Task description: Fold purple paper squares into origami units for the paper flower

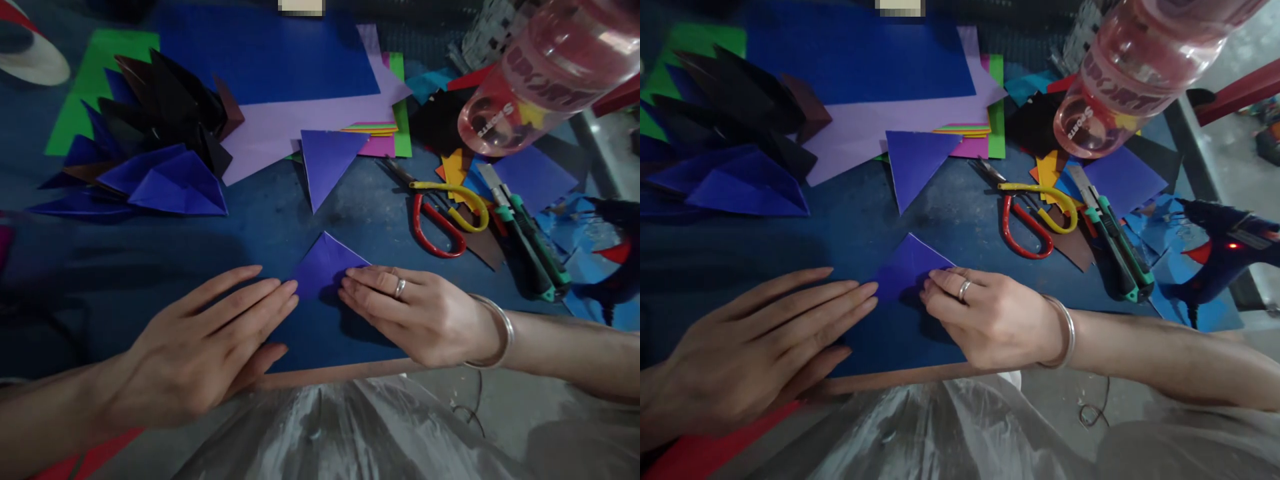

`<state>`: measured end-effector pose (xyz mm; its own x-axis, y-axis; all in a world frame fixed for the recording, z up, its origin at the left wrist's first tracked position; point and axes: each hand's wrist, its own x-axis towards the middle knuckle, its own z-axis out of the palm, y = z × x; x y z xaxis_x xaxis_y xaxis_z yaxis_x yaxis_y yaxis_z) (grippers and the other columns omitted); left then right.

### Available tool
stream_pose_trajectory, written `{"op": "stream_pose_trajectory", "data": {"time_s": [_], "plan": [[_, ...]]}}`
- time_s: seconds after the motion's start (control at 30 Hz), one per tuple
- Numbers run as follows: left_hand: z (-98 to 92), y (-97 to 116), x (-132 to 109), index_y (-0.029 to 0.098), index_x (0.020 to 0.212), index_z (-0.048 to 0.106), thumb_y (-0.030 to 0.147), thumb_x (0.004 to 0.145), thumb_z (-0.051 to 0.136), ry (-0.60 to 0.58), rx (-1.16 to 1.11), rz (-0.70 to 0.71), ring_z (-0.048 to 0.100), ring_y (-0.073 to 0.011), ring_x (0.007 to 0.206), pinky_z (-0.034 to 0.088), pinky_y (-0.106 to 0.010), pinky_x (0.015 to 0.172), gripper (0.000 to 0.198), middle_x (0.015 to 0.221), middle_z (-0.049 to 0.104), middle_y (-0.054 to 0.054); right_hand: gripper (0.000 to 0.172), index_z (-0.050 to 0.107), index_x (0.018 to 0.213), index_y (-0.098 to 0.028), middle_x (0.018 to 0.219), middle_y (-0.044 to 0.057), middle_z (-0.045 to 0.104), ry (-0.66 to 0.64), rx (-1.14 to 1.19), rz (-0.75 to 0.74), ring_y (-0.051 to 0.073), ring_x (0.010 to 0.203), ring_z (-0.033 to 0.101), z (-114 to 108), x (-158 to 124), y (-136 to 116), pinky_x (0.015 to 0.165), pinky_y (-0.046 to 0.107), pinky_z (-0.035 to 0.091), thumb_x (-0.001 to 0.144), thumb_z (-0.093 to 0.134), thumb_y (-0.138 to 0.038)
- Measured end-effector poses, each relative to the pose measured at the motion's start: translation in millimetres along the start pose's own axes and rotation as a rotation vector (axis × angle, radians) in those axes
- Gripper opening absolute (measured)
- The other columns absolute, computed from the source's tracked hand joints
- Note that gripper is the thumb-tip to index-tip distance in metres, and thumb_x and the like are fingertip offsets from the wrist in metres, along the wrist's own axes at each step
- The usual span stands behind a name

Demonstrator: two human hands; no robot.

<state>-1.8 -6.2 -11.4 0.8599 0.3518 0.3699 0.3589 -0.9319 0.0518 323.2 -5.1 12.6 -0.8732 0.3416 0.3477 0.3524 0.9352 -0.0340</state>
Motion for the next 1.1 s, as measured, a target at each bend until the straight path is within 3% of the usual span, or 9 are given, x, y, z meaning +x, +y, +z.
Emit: {"op": "stream_pose_trajectory", "data": {"time_s": [0.37, 0.57, 0.67, 0.83, 0.97, 1.1], "plan": [[-3.6, 0.1, 3.7, 0.007, 0.135, 0.07, 0.016, 0.108, 0.053, 0.016, 0.007, -0.031, 0.071, -0.0216, 0.129, 0.037, -0.042, 0.134, 0.033, 0.138, 0.077, -0.01, 0.033, 0.077, 0.12, 0.0, 0.115, 0.016, 0.082, -0.003, -0.066, 0.113, 0.026, 0.118, 0.078, -7.7, -21.9, -9.2, 0.102, 0.035, 0.068, 0.107, 0.048, -0.006], [-11.4, -0.3, 6.1, 0.012, 0.139, 0.067, 0.01, 0.108, 0.054, -0.089, -0.018, -0.087, 0.07, -0.0198, 0.129, 0.042, -0.044, 0.128, 0.034, 0.138, 0.077, -0.006, 0.032, 0.079, 0.116, -0.001, 0.111, 0.015, 0.083, 0.044, -0.13, 0.146, 0.026, 0.115, 0.079, -7.5, -28.4, -12.5, 0.102, 0.035, 0.069, 0.107, 0.048, -0.005], [-15.1, -5.3, 8.5, 0.011, 0.139, 0.067, 0.013, 0.11, 0.051, -0.099, 0.017, -0.028, 0.07, -0.0184, 0.129, 0.036, -0.041, 0.132, 0.034, 0.135, 0.079, -0.006, 0.03, 0.079, 0.112, 0.001, 0.105, 0.014, 0.083, 0.081, -0.15, 0.15, 0.027, 0.111, 0.08, -7.1, -29.0, -12.8, 0.098, 0.035, 0.07, 0.107, 0.05, -0.004], [-18.4, -12.7, 7.5, 0.006, 0.141, 0.066, 0.012, 0.108, 0.05, -0.115, 0.041, 0.059, 0.065, -0.0193, 0.132, 0.03, -0.039, 0.133, 0.036, 0.129, 0.08, -0.01, 0.034, 0.08, 0.11, -0.011, 0.103, 0.008, 0.083, 0.094, -0.144, 0.204, 0.021, 0.112, 0.08, -7.7, -29.8, -12.9, 0.094, 0.03, 0.071, 0.109, 0.046, -0.006], [-21.3, -9.7, 3.0, 0.004, 0.145, 0.062, 0.011, 0.108, 0.051, -0.111, 0.039, 0.022, 0.062, -0.021, 0.136, 0.035, -0.041, 0.129, 0.038, 0.129, 0.08, -0.012, 0.029, 0.081, 0.108, -0.01, 0.102, 0.01, 0.082, 0.103, -0.162, 0.2, 0.024, 0.111, 0.08, -6.2, -32.4, -13.2, 0.092, 0.032, 0.071, 0.106, 0.053, -0.005], [-23.7, -6.3, 1.8, 0.009, 0.142, 0.064, 0.015, 0.113, 0.045, -0.107, 0.014, -0.068, 0.063, -0.019, 0.133, 0.039, -0.038, 0.123, 0.036, 0.128, 0.08, -0.009, 0.024, 0.081, 0.1, -0.007, 0.098, 0.011, 0.082, 0.144, -0.222, 0.181, 0.025, 0.105, 0.08, -3.0, -35.2, -12.8, 0.088, 0.032, 0.07, 0.103, 0.058, -0.004]]}}
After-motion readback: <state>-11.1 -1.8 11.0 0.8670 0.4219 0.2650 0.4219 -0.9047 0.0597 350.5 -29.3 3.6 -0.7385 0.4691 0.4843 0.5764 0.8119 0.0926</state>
